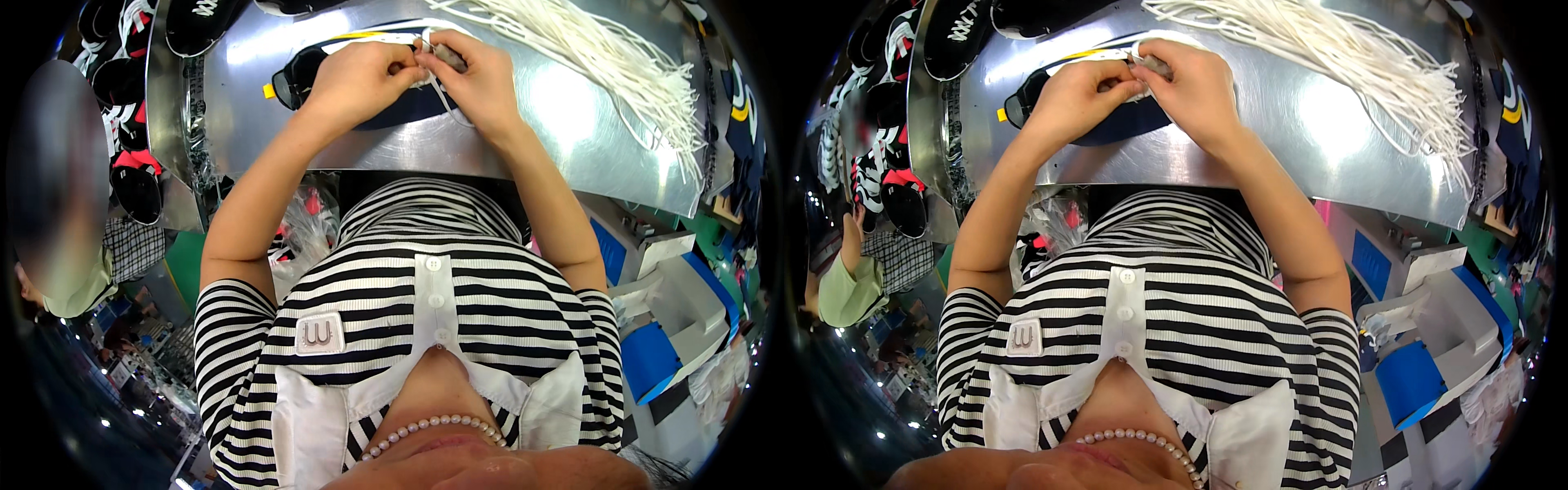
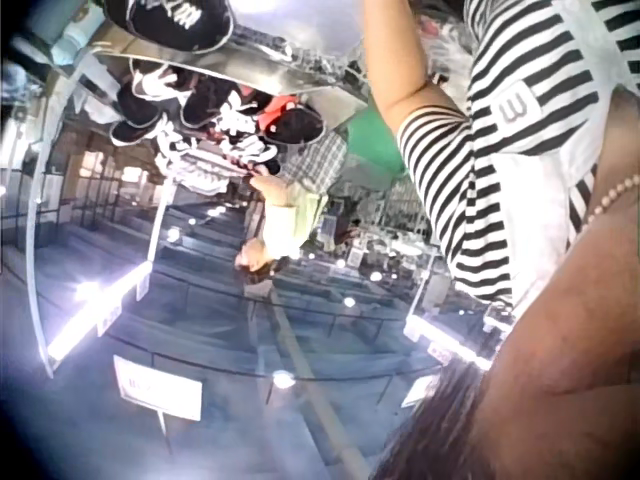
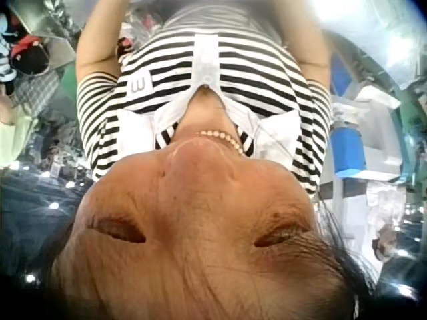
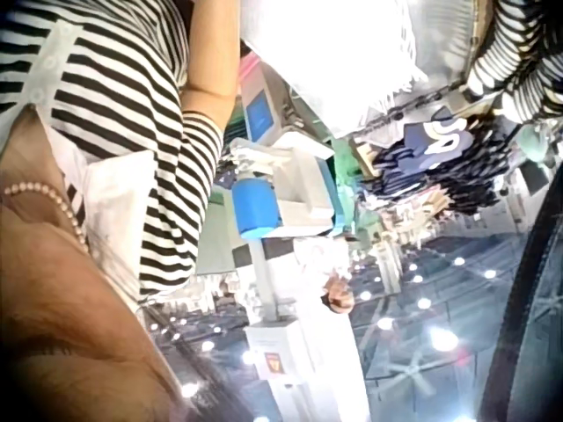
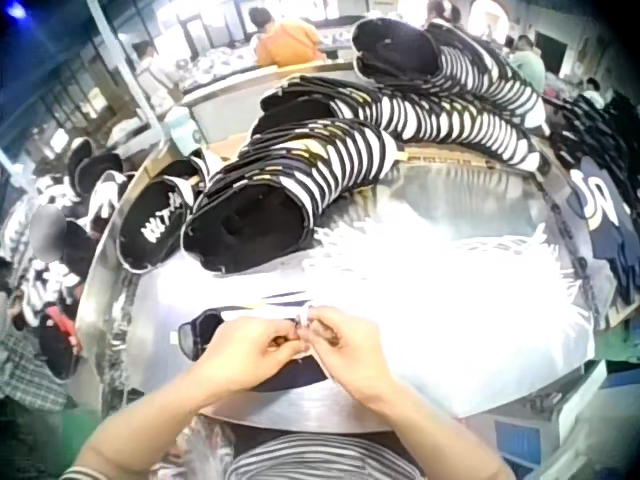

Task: The person threads white laces through the eyelets of a blue and yellow shoe by hand at a manufacturing station.

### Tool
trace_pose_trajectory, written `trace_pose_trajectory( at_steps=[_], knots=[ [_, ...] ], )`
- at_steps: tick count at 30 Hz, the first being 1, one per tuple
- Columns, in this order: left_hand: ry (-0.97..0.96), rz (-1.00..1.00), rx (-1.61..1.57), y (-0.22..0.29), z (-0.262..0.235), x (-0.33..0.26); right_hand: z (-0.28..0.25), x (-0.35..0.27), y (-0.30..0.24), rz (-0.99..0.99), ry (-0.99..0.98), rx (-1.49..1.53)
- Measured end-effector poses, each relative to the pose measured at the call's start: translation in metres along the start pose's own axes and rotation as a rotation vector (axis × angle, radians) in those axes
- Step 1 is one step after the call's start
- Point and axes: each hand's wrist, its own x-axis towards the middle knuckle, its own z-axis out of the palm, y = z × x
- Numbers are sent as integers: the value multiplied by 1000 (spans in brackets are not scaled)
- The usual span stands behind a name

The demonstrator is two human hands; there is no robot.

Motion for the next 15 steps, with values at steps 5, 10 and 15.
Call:
trace_pose_trajectory(
  at_steps=[5, 10, 15],
  knots=[
    [-1, 25, 20, -2, 2, 5, -16, -17, -10, 58, 24, 18],
    [-5, -12, -23, -3, 5, 6, -26, -44, -14, 222, -146, 115],
    [-32, -21, -55, -2, 5, 6, -22, -41, -6, 151, -124, 76]
  ],
)
